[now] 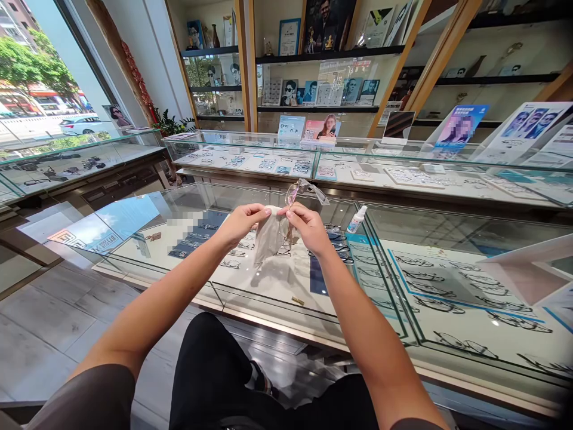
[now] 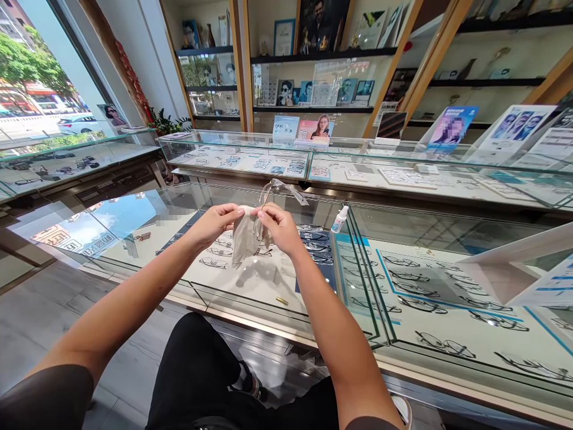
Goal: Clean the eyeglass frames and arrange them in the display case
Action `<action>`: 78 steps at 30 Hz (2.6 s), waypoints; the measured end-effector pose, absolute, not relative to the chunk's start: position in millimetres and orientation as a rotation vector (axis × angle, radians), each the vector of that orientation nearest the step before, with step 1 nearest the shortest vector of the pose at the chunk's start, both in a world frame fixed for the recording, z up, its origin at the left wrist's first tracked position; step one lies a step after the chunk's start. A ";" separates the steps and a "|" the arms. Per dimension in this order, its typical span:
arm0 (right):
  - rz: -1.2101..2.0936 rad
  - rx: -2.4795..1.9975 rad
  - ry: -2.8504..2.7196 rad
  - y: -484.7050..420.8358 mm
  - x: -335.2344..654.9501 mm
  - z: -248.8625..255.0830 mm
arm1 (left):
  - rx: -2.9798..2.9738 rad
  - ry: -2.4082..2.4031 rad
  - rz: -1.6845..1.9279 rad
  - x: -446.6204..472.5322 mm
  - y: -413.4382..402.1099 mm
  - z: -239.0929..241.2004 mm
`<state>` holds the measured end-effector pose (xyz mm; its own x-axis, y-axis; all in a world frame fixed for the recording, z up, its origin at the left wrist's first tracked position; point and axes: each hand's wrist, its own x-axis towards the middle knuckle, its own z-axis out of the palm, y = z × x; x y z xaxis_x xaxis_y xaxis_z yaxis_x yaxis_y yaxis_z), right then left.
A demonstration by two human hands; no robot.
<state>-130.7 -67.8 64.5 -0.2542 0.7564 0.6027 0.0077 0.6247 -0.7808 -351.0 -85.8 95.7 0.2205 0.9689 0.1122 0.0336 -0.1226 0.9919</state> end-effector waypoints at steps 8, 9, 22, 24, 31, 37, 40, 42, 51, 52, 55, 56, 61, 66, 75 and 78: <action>0.924 -0.543 -1.593 -65.6 -133.9 62.2 | 1.566 1.050 1.082 -351.7 -87.9 95.2; 0.962 -0.528 -1.591 -66.1 -134.8 62.0 | 1.593 1.041 1.065 -351.0 -89.0 95.9; 1.001 -0.594 -1.562 -64.9 -138.1 58.6 | 1.565 0.938 1.176 -344.6 -96.3 97.5; 0.992 -0.604 -1.563 -65.0 -137.8 59.2 | 1.576 0.956 1.225 -344.6 -94.4 95.7; 0.940 -0.617 -1.585 -65.3 -136.2 60.9 | 1.615 0.916 1.293 -344.9 -89.0 94.0; 1.005 -0.621 -1.544 -64.7 -136.7 58.7 | 1.697 0.893 1.335 -343.7 -88.0 95.0; 1.021 -0.624 -1.536 -65.1 -137.2 59.0 | 1.716 0.885 1.339 -343.2 -89.1 95.1; 1.033 -0.626 -1.534 -65.8 -137.6 59.9 | 1.712 0.885 1.340 -343.7 -90.2 94.4; 0.979 -0.634 -1.509 -62.8 -123.0 69.8 | 1.407 0.854 1.252 -325.9 -82.8 87.0; 0.952 -0.630 -1.492 -61.3 -115.7 73.3 | 1.390 0.839 1.251 -318.0 -78.5 86.5; 0.794 -0.630 -1.392 -57.5 -86.3 85.7 | 1.450 0.843 1.262 -286.8 -59.9 86.2; 0.726 -0.637 -1.348 -56.6 -75.4 89.5 | 1.517 0.857 1.276 -274.5 -51.9 86.8; 0.432 -0.700 -1.160 -52.7 -33.3 96.2 | 2.054 1.035 1.068 -204.0 -4.7 97.5; 0.345 -0.678 -1.095 -46.7 -18.8 88.0 | 2.409 1.330 0.687 -126.8 33.9 98.8; 0.280 -0.751 -1.093 -42.5 -11.8 79.5 | 2.441 1.384 0.493 -53.9 54.4 46.1; 0.259 -0.789 -1.112 -41.1 -12.9 77.6 | 2.423 1.305 0.630 -59.8 63.5 51.3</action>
